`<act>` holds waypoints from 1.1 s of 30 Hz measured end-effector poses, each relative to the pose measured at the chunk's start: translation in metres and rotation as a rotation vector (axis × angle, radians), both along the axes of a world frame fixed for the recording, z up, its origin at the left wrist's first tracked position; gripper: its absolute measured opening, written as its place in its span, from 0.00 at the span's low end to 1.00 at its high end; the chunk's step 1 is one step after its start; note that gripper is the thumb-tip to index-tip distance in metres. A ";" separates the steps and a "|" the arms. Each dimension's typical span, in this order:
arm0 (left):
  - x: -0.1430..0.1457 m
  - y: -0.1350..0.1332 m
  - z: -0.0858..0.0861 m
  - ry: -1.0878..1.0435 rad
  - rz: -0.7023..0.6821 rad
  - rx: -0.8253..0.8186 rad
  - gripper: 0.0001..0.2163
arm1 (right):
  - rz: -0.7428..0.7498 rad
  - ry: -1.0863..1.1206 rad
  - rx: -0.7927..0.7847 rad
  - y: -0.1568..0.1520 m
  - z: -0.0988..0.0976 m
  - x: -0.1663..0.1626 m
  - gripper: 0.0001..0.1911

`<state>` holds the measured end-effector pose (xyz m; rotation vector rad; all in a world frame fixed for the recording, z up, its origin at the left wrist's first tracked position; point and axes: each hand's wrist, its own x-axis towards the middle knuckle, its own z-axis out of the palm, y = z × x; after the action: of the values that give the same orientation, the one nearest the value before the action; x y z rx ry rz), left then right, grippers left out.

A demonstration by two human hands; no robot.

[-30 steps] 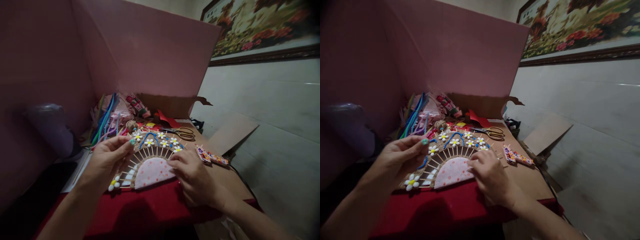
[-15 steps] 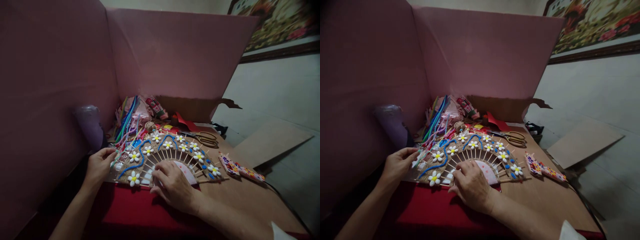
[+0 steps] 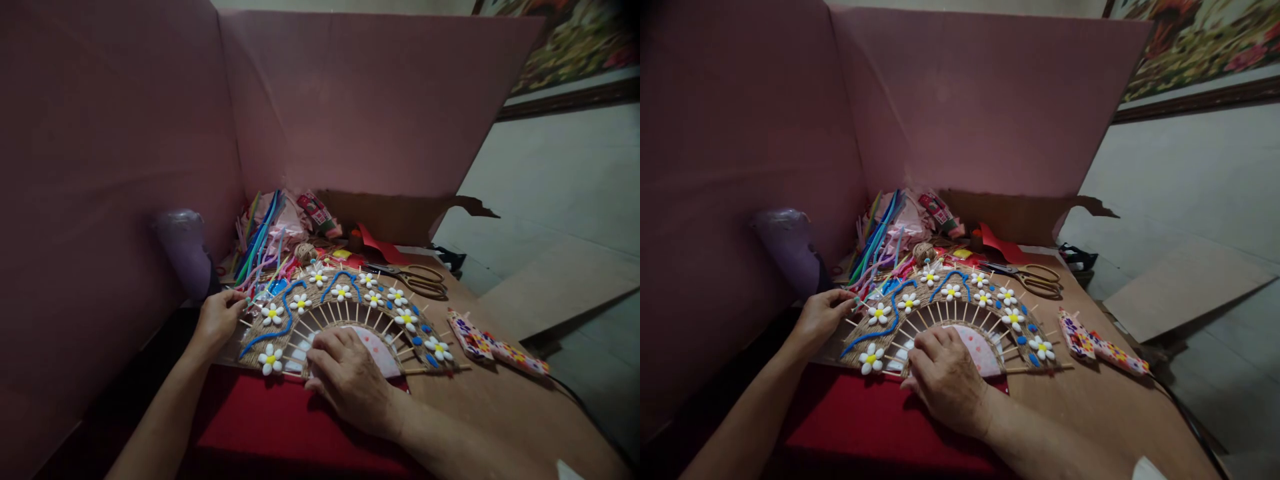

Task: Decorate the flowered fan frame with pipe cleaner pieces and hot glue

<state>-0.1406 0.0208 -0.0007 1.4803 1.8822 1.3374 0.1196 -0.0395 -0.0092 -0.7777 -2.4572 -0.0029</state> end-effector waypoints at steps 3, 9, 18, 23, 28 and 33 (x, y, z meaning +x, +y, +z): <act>0.000 0.001 -0.003 -0.019 -0.027 -0.006 0.09 | -0.001 -0.003 -0.003 0.001 0.000 0.000 0.10; -0.003 0.004 -0.008 -0.050 -0.055 -0.010 0.10 | 0.003 -0.027 -0.020 0.001 0.000 0.001 0.10; -0.007 0.011 -0.018 -0.021 -0.051 0.001 0.09 | 0.001 -0.024 -0.014 0.002 -0.001 0.001 0.10; -0.006 0.011 -0.019 -0.014 -0.044 0.009 0.09 | -0.006 -0.033 -0.032 0.001 -0.001 0.001 0.10; -0.007 0.013 -0.019 0.013 -0.044 0.008 0.09 | -0.011 -0.033 -0.038 0.000 0.000 0.000 0.10; -0.005 0.013 -0.017 0.038 -0.061 -0.002 0.09 | -0.017 -0.028 -0.029 0.000 -0.001 0.000 0.11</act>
<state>-0.1460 0.0336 -0.0176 1.5592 1.8455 1.2883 0.1199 -0.0392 -0.0100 -0.8157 -2.4824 0.0158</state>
